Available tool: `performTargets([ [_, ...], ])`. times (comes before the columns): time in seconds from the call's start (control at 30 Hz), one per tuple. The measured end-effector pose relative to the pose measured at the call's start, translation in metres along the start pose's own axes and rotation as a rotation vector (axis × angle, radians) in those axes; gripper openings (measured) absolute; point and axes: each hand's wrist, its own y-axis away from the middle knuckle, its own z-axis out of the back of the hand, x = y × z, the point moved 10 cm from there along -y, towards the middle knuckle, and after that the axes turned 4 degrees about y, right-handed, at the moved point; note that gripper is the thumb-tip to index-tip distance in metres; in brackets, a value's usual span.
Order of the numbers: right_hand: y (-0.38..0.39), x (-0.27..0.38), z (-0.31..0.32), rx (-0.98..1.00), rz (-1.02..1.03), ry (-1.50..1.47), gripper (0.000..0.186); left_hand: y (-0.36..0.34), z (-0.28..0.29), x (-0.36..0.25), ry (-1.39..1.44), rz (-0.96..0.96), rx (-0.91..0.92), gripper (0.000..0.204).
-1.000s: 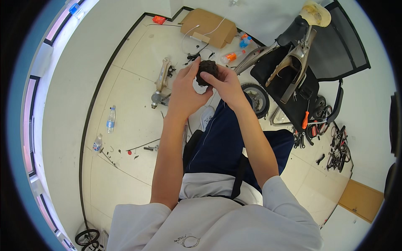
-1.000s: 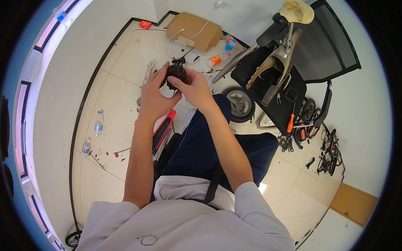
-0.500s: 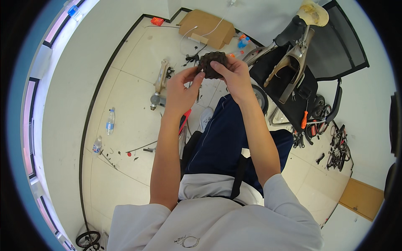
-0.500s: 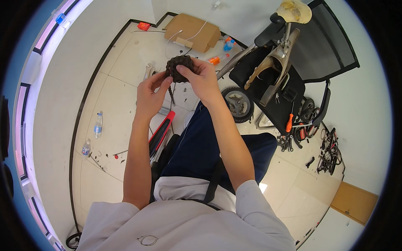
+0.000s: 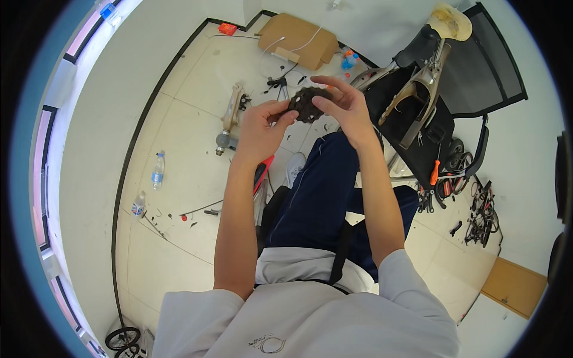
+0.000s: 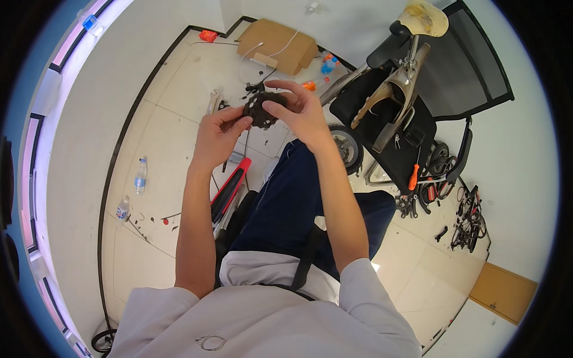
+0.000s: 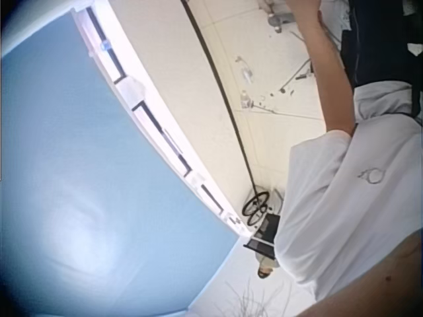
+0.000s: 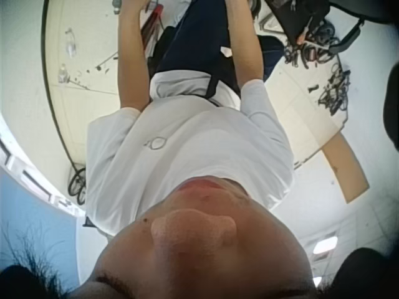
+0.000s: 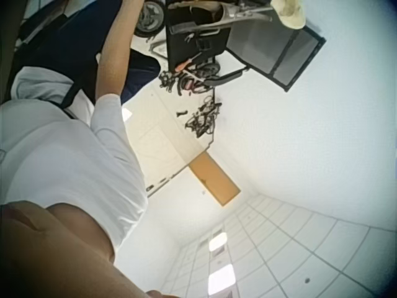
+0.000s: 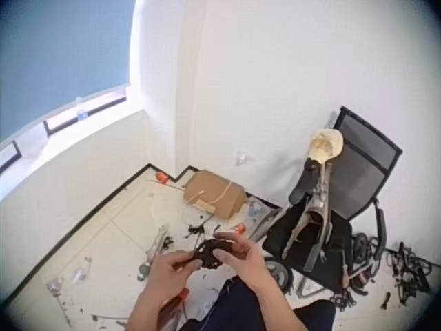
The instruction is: The person sits on a chair and works on bicycle components. They use a wrench to adjust a part on the bicycle frame, then handle a bicycle chain, inspecting and manipulating it with their hands.
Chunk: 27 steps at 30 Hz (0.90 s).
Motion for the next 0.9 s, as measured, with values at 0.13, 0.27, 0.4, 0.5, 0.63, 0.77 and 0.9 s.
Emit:
performTargets([
  [0.13,0.004,-0.001,0.004,0.182,-0.097,0.464,0.027,0.005,-0.010,-0.012,-0.346,-0.095,0.102,0.023],
  [0.27,0.009,-0.011,0.000,0.274,-0.062,0.653,0.023,0.006,-0.018,-0.005,-0.370,-0.069,0.151,0.023],
  [0.4,0.016,-0.009,0.012,0.109,-0.034,0.551,0.024,0.002,-0.017,-0.009,-0.343,-0.094,0.121,0.023],
  [0.5,0.020,-0.006,0.022,-0.036,0.050,0.375,0.021,0.003,-0.012,-0.007,-0.102,-0.006,0.017,0.026],
  [0.63,0.022,-0.015,0.035,-0.175,0.079,0.187,0.019,0.001,-0.012,0.006,-0.062,0.043,0.052,0.030],
  [0.77,0.025,-0.030,0.035,-0.250,0.012,0.019,0.020,0.001,-0.007,0.008,-0.010,0.093,-0.026,0.028],
  [0.9,0.032,-0.054,0.029,-0.122,-0.090,0.024,0.021,0.000,-0.004,0.015,0.062,0.065,-0.016,0.025],
])
